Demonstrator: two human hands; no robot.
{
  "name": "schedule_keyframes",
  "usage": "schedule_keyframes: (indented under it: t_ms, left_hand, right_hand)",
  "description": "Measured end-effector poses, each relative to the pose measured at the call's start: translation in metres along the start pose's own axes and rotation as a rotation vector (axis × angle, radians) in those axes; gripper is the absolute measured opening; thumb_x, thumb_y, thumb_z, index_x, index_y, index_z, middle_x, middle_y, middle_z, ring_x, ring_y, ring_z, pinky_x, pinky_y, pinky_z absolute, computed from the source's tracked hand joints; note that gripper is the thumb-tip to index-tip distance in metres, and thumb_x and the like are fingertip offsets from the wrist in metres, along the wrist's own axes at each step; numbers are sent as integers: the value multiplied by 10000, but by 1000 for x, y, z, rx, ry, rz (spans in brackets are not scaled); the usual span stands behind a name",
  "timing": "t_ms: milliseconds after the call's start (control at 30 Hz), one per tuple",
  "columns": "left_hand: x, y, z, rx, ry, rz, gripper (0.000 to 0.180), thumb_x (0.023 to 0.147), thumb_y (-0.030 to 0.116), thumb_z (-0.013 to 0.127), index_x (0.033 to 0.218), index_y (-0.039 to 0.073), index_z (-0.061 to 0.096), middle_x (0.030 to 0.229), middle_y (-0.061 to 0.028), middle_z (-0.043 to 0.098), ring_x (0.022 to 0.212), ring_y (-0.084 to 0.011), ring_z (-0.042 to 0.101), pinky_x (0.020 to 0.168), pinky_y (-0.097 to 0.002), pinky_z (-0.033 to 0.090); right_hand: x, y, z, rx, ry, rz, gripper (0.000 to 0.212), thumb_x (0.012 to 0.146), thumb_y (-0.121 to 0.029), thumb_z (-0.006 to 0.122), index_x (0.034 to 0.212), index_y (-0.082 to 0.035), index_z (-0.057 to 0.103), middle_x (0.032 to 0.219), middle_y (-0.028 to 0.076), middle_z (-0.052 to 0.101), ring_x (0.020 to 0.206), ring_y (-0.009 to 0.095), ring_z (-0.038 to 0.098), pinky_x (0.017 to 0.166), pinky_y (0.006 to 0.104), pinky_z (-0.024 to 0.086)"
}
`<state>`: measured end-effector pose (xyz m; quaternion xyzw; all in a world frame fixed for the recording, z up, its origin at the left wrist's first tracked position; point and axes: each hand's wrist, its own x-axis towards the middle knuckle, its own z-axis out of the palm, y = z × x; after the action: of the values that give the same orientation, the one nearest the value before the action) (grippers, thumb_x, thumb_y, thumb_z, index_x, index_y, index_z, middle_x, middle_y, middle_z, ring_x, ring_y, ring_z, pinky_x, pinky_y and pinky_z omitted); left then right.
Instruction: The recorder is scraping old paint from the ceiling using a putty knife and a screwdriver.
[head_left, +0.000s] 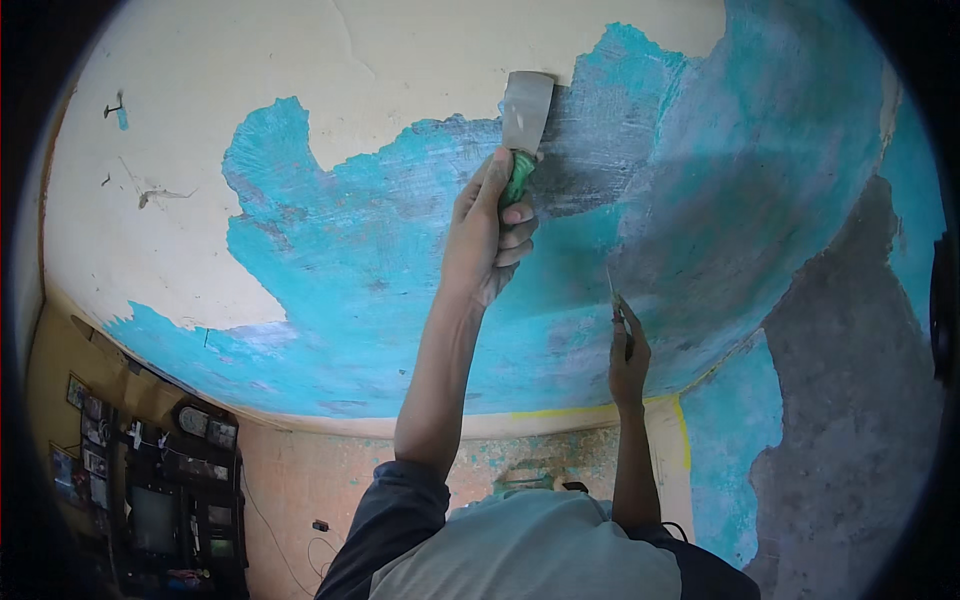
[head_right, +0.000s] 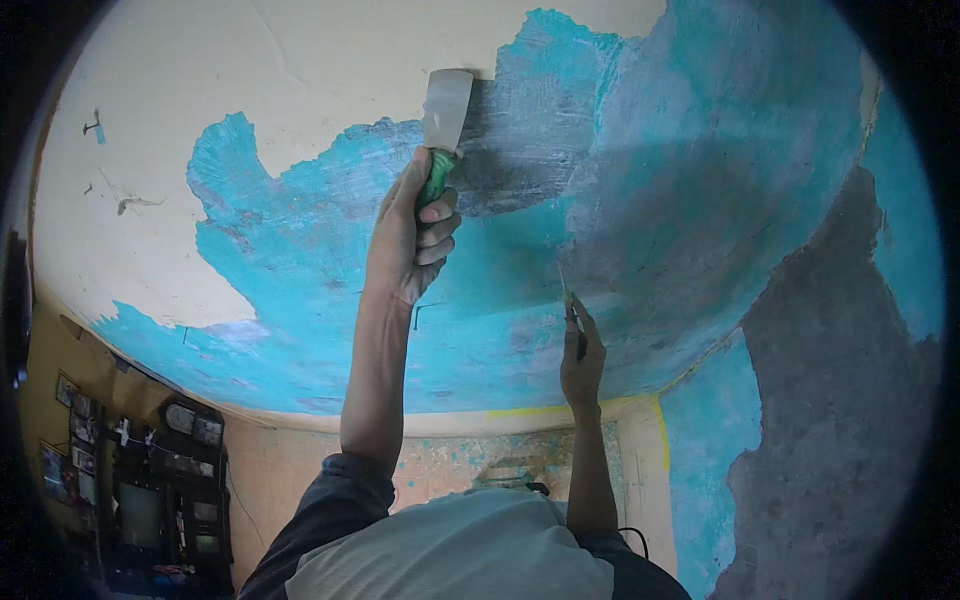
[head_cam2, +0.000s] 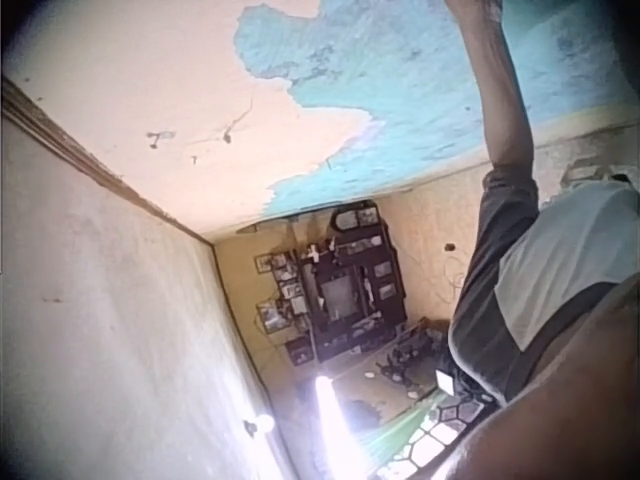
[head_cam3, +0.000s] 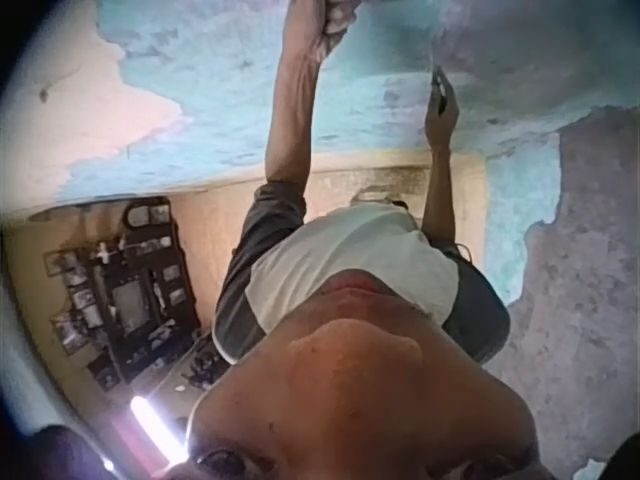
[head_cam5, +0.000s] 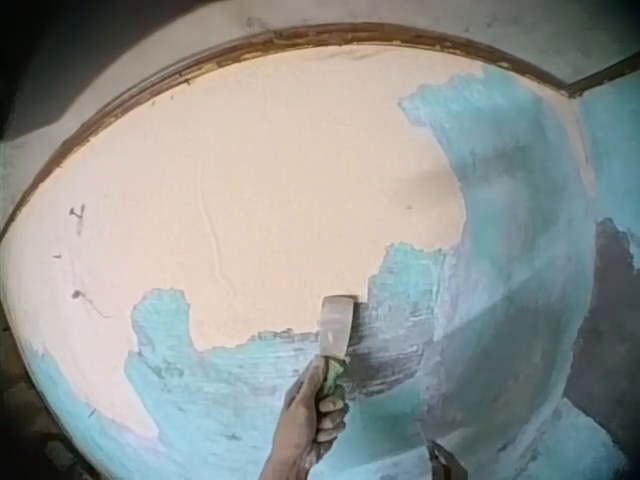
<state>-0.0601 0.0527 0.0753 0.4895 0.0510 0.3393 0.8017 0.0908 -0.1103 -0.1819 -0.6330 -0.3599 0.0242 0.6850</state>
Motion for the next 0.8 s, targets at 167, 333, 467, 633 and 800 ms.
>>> schedule_keyframes:
  t_ms: [167, 333, 467, 633, 800]
  left_hand:
    - [-15, -25, -2, -121, 93, -50, 297, 1111, 435, 488, 1105, 147, 562, 642, 90, 371, 459, 7, 247, 348, -178, 131]
    - [-5, -14, 2, -97, 41, -23, 326, 1110, 443, 486, 1192, 141, 580, 649, 93, 364, 463, 6, 250, 351, -175, 138]
    - [-14, -28, -8, -130, 126, -56, 347, 1113, 437, 481, 1232, 125, 577, 648, 91, 358, 465, 5, 242, 352, -173, 144]
    - [-2, -10, -5, -80, 57, -7, 329, 1112, 438, 484, 1206, 136, 574, 651, 92, 361, 464, 3, 246, 350, -174, 146]
    - [-10, -24, -3, -107, 109, -18, 329, 1118, 444, 462, 1211, 150, 574, 649, 96, 344, 462, 3, 238, 350, -175, 138]
  right_hand:
    - [-3, 2, -11, -51, -12, 58, 392, 1114, -198, 504, 1480, -77, 576, 946, -5, 662, 601, 53, 285, 526, 284, 277]
    - [-3, 12, -17, -29, 21, 70, 387, 1111, -181, 501, 1473, -70, 580, 949, -20, 668, 615, 44, 294, 531, 267, 268]
    - [0, 5, -10, 11, 43, 51, 384, 1108, -172, 503, 1470, -69, 582, 965, -17, 681, 616, 41, 304, 534, 264, 269]
    - [-1, 8, -8, -34, 17, 43, 383, 1104, -164, 507, 1467, -71, 584, 1020, -7, 702, 614, 44, 307, 534, 271, 280]
    - [-2, 12, -9, -4, 32, 51, 384, 1104, -167, 506, 1469, -75, 585, 993, -4, 696, 609, 47, 307, 533, 273, 280]
